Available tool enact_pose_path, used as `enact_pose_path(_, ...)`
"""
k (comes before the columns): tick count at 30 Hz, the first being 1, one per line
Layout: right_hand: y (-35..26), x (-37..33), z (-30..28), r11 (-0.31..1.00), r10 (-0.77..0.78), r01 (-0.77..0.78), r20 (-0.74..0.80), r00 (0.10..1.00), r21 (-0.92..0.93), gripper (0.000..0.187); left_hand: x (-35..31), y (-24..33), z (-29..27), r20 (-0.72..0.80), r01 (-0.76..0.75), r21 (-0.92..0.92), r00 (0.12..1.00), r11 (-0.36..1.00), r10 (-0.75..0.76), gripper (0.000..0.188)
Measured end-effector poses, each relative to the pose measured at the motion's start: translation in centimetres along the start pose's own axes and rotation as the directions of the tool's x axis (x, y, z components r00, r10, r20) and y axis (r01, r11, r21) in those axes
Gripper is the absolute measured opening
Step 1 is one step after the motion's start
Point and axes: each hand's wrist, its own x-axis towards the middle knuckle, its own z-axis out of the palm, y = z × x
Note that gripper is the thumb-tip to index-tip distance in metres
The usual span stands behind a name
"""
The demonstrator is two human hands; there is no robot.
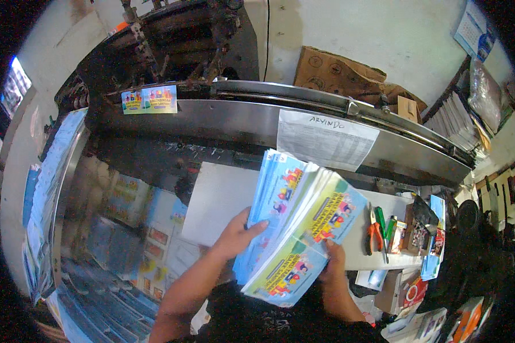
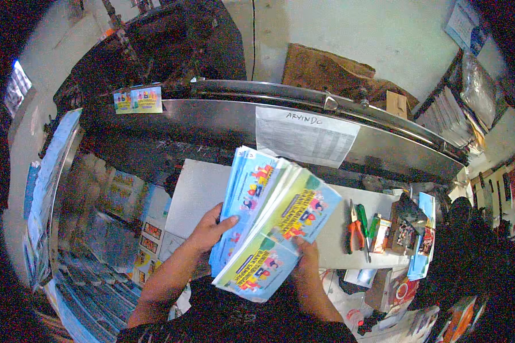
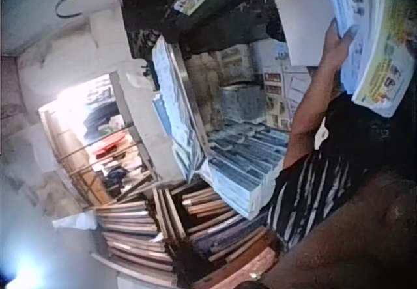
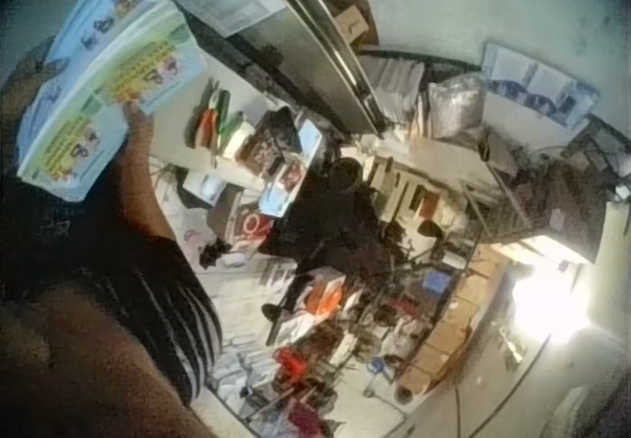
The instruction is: The person organizes and stacks brochures by picking them up from a pile and placing them onto a stack on a table.
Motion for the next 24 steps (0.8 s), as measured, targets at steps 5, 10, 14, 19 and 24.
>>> enact_pose_path(5, -4.0, -12.5, -16.7, 0.943, -0.329, 0.325, 0.060, 0.942, 0.068, 0.052, -12.7, 2.0, 10.0, 0.004, -0.113, 0.024, 0.994, 0.993, 0.113, 0.043)
enact_pose_path(10, -14.9, -18.2, -13.8, 0.727, -0.368, 0.575, 0.494, 0.788, -0.375, 0.062, -14.3, 7.3, 10.1, 0.139, -0.290, 0.844, 0.931, 0.452, 0.338, 0.049)
enact_pose_path(14, -12.2, -17.6, -9.1, -0.189, 0.294, 0.956, 0.915, 0.275, -0.226, 0.058, -13.0, 8.1, 13.1, 0.226, -0.238, 0.943, 0.971, 0.234, 0.078, 0.052)
enact_pose_path(19, -7.0, -16.3, -3.4, -0.365, 0.500, 0.906, 0.776, 0.385, -0.214, 0.049, -11.6, 5.5, 15.3, 0.363, -0.361, 0.932, 0.928, 0.044, -0.084, 0.059)
enact_pose_path(24, -4.5, -14.5, -4.1, -0.483, 0.114, 0.855, 0.954, 0.276, -0.190, 0.066, -12.0, 4.9, 14.5, 0.338, -0.351, 0.929, 0.934, 0.117, 0.117, 0.066)
